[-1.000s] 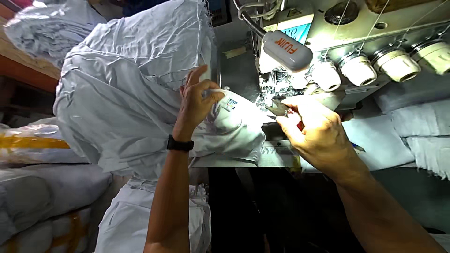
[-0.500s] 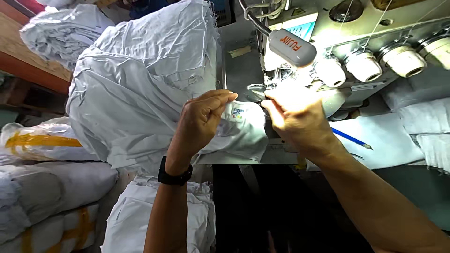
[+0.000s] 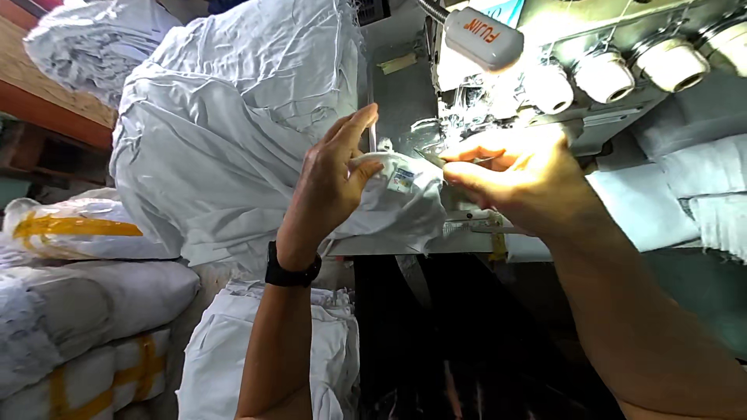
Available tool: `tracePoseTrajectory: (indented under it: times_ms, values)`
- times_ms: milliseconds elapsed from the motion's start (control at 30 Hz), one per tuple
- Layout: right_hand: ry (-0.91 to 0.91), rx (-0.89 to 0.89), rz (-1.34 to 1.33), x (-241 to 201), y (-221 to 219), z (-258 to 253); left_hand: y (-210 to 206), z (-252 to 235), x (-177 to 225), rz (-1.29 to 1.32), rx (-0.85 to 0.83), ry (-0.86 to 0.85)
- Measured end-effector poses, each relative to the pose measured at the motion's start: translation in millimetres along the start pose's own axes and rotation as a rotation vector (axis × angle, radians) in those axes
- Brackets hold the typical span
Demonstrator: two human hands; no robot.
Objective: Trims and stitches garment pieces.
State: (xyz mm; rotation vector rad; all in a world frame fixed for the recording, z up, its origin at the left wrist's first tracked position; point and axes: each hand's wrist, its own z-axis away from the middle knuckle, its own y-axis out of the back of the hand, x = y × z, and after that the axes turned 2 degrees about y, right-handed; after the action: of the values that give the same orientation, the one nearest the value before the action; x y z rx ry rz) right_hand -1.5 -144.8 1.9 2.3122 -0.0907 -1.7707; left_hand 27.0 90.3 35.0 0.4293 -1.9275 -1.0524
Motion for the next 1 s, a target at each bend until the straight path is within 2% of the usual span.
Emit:
tracePoseTrajectory:
  times_ms: [133, 300, 567, 733, 833, 933, 1000]
  values:
    - [-0.059, -0.019, -0.099, 8.1, -1.1, 24.1, -1.6, -4.1, -6.6, 0.084, 0.039, 0.003]
    - [-0.203, 0.006, -0.203, -10.2, -23.5, 22.5, -5.1, 13.2, 16.6, 0.179, 0.054, 0.052]
    - [-0.211, -0.003, -0.261, -16.0, -27.5, 23.6, -16.4, 38.7, 40.1, 0.016, 0.132, -0.025]
    - [-0.119, 0.161, -0.098, -11.5, -1.5, 42.6, -12.3, 25.5, 23.0, 0.061, 0.214, 0.028]
    - [-0.112, 0.170, 0.193, 24.4, -11.2, 68.2, -5.1, 21.7, 10.5, 0.091, 0.227, 0.016]
    - [-0.193, 0.106, 0.299, 52.3, -49.6, 63.0, 12.5, 21.1, 11.9, 0.086, 0.235, 0.003]
    - [-0.031, -0.047, 0.193, 52.1, -65.5, 61.5, 52.2, 42.2, 35.0, -0.061, 0.195, 0.063]
